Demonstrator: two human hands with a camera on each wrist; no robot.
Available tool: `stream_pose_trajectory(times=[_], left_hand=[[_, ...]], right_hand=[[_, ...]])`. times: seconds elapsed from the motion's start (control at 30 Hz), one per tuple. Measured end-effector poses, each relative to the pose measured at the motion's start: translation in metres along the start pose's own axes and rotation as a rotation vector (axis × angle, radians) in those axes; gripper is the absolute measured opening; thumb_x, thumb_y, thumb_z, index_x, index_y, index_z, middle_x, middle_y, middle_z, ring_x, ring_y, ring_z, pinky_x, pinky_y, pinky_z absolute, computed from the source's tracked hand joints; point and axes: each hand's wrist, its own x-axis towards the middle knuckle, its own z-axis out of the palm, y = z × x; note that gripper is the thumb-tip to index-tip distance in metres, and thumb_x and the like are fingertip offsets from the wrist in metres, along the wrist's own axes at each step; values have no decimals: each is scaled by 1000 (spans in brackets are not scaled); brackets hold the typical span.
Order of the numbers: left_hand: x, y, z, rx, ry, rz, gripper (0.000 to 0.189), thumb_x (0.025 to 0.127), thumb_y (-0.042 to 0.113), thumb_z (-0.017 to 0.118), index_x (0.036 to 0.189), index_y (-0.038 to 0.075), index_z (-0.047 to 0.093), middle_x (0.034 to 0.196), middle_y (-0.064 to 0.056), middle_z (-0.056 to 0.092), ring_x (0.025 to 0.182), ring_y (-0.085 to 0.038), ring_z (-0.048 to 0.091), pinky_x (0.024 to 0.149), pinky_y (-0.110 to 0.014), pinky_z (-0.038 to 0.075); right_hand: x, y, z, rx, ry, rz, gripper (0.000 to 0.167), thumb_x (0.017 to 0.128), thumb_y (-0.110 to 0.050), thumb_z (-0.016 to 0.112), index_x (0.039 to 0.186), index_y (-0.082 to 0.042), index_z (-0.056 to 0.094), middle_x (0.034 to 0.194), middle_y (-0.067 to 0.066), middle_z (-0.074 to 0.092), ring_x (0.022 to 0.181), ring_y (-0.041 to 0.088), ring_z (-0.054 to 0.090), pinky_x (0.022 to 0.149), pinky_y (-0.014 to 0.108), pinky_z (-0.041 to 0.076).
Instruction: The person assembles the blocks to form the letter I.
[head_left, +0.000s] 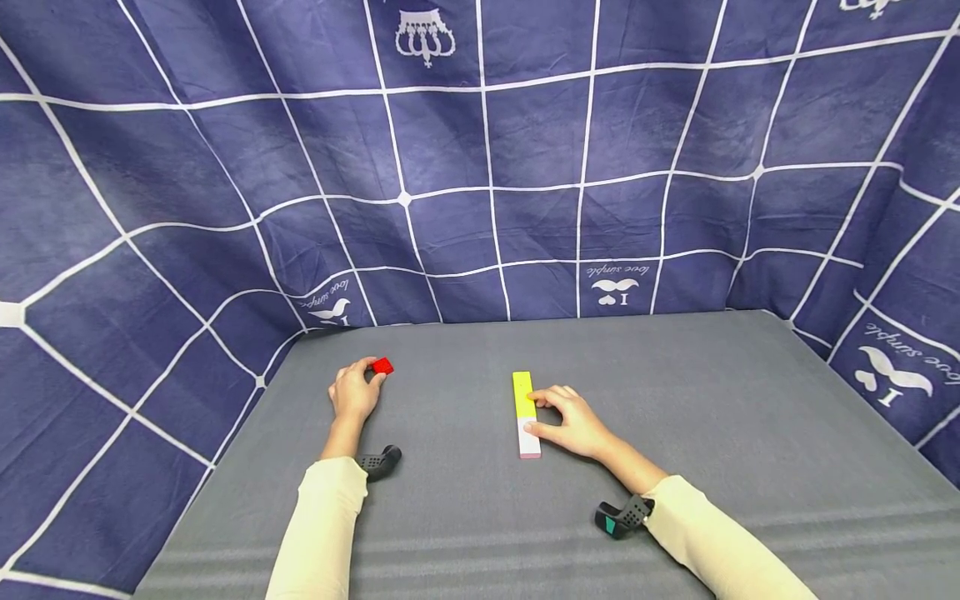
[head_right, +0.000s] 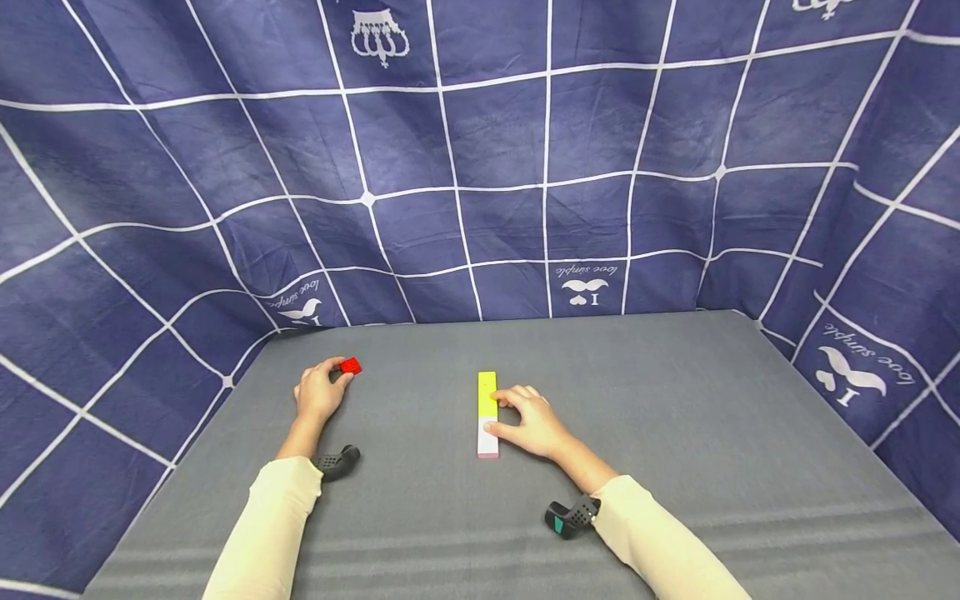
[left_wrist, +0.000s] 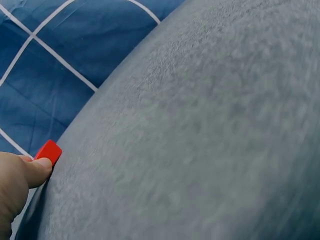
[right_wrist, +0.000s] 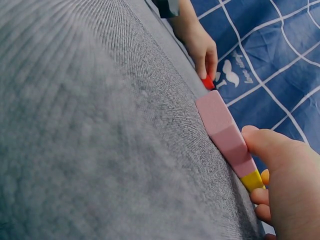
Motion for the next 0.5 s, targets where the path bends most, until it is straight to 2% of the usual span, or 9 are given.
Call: stream_pose_trajectory(times=[0.17,0.33,0.5], left_hand=[[1,9,5,-39,2,3,37,90,18,69,125,7,63,129,-17,60,123,-37,47,96,-59,29],[1,22,16,-73,19,35,36,88,16,72,122,7,65,124,-16,64,119,-35,50,95,-58,31],[0,39,25,-107,-8,62,35,88,16,72,121,7,66,122,-15,65,119,-34,51,96,-57,30]], right_hand=[[0,0,0,-5,1,4,45,78,-28,78,115,-5,67,96,1,62,95,20,54,85,40,43],[0,2,1,-1,3,6,46,78,-29,78,115,-6,67,96,0,62,95,20,54,85,40,44],[0,4,1,-5,0,0,45,78,-29,78,115,-6,68,95,0,62,94,18,54,85,39,44]])
